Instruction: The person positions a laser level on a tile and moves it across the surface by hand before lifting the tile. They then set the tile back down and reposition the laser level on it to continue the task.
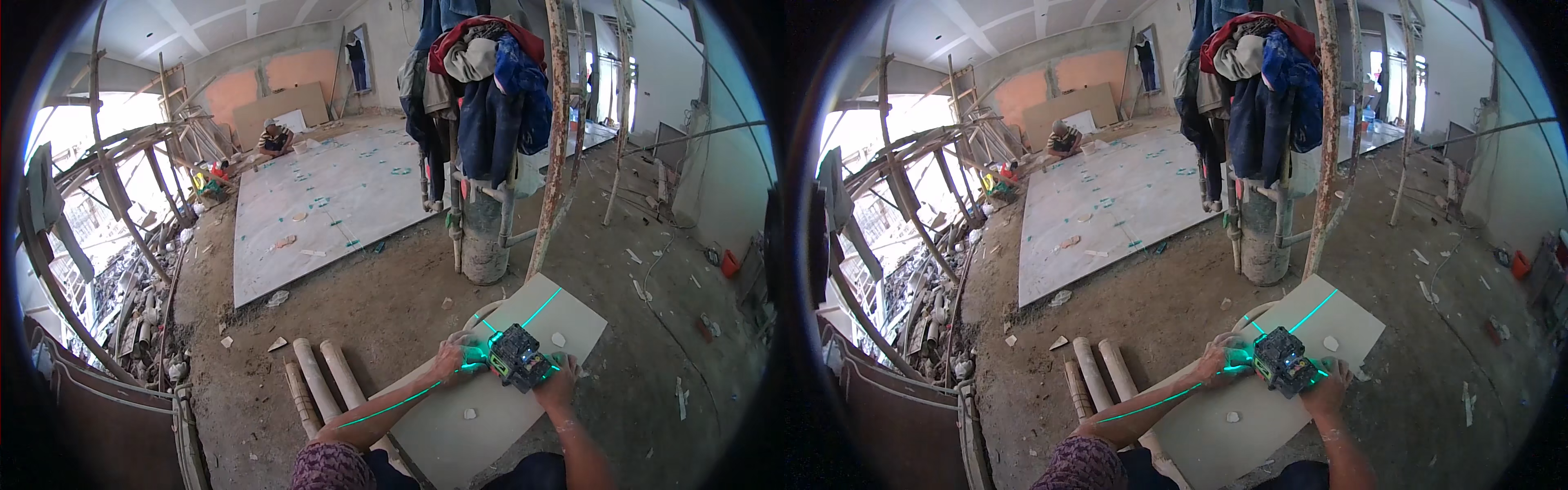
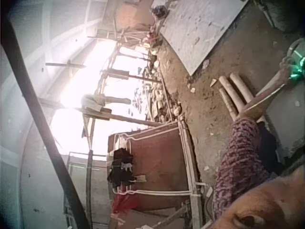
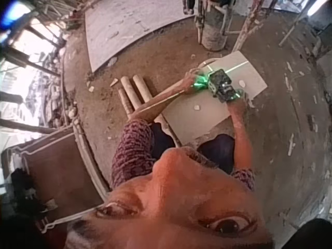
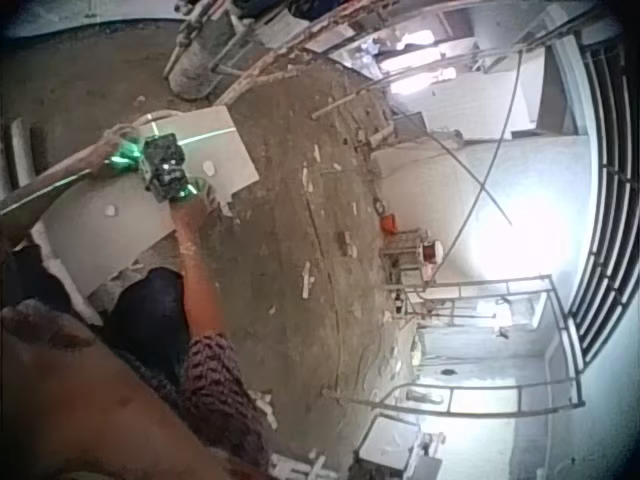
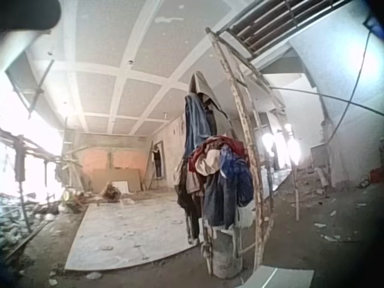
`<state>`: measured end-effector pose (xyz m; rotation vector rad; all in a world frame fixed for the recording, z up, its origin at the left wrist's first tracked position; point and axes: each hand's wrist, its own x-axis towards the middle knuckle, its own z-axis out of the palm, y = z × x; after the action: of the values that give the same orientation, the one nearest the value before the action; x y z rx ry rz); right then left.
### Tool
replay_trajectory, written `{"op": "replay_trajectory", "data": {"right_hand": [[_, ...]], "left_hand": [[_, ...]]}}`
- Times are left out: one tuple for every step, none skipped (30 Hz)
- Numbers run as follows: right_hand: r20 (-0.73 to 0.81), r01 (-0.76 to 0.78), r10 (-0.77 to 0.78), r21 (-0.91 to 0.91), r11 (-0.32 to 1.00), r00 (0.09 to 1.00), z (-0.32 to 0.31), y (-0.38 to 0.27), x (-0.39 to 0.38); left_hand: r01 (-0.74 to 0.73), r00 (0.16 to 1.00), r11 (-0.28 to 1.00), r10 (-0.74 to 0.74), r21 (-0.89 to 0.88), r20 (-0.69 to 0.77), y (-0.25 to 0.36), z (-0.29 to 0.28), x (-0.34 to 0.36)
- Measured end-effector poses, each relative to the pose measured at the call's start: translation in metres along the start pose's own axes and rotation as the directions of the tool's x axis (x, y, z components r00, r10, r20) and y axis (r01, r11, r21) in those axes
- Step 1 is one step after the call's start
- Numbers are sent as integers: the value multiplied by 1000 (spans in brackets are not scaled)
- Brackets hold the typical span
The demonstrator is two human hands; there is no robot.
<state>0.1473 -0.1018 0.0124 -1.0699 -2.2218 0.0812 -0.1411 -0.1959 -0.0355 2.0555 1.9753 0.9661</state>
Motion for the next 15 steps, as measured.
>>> {"op": "replay_trajectory", "data": {"right_hand": [[-10, 14, -14, -5, 1000, 1000, -1, 1, 0], [-16, 7, -7, -12, 1000, 1000, -4, 0, 0], [-11, 24, -24, -25, 999, 1000, -8, -4, 1], [-9, 26, -26, -46, 999, 1000, -13, -4, -1], [-36, -57, 60, 71, 996, 998, -3, 7, -8], [-64, -128, 142, 190, 973, 988, 7, 17, -13], [23, -87, 84, 167, 982, 996, 0, 5, -11], [84, -114, 105, 103, 988, 991, -12, 13, -9], [46, 11, -13, 30, 999, 999, 8, -10, -4], [-12, -21, 20, -143, 989, 1000, 19, 22, -14], [90, -13, 25, -125, 992, 996, 20, 12, -8], [196, -12, 34, -110, 994, 980, 17, 8, -5], [170, -43, 67, -138, 990, 983, 15, 12, -5], [172, -57, 77, -119, 991, 982, 11, 13, -7], [177, -67, 83, -97, 993, 981, 9, 14, -10]], "left_hand": [[-34, 999, 999, 34, 14, -12, -3, 2, 1], [-45, 999, 999, 45, 10, -9, -9, 7, 3], [-97, 994, 995, 98, 26, -53, -15, 11, 3], [-162, 982, 986, 164, 35, -89, -18, 17, 5], [-94, 993, 994, 88, -60, -83, -10, 18, 8], [-22, 998, 989, 12, -149, -64, -9, 11, 6], [-121, 976, 991, 130, 62, -175, -29, 17, -3], [-163, 973, 963, 121, -213, -196, 19, -5, 14], [-67, 980, 979, 29, -191, -197, -61, 11, -18], [-278, 948, 955, 290, 103, -133, 11, -10, 11], [-262, 947, 959, 277, 104, -166, -11, -6, 5], [-245, 946, 965, 260, 94, -196, -34, 6, -5], [-288, 936, 954, 298, 78, -189, -38, 14, 0], [-175, 969, 984, 174, 8, -176, -35, 15, 1], [-54, 987, 997, 45, -57, -151, -32, 16, 3]]}}
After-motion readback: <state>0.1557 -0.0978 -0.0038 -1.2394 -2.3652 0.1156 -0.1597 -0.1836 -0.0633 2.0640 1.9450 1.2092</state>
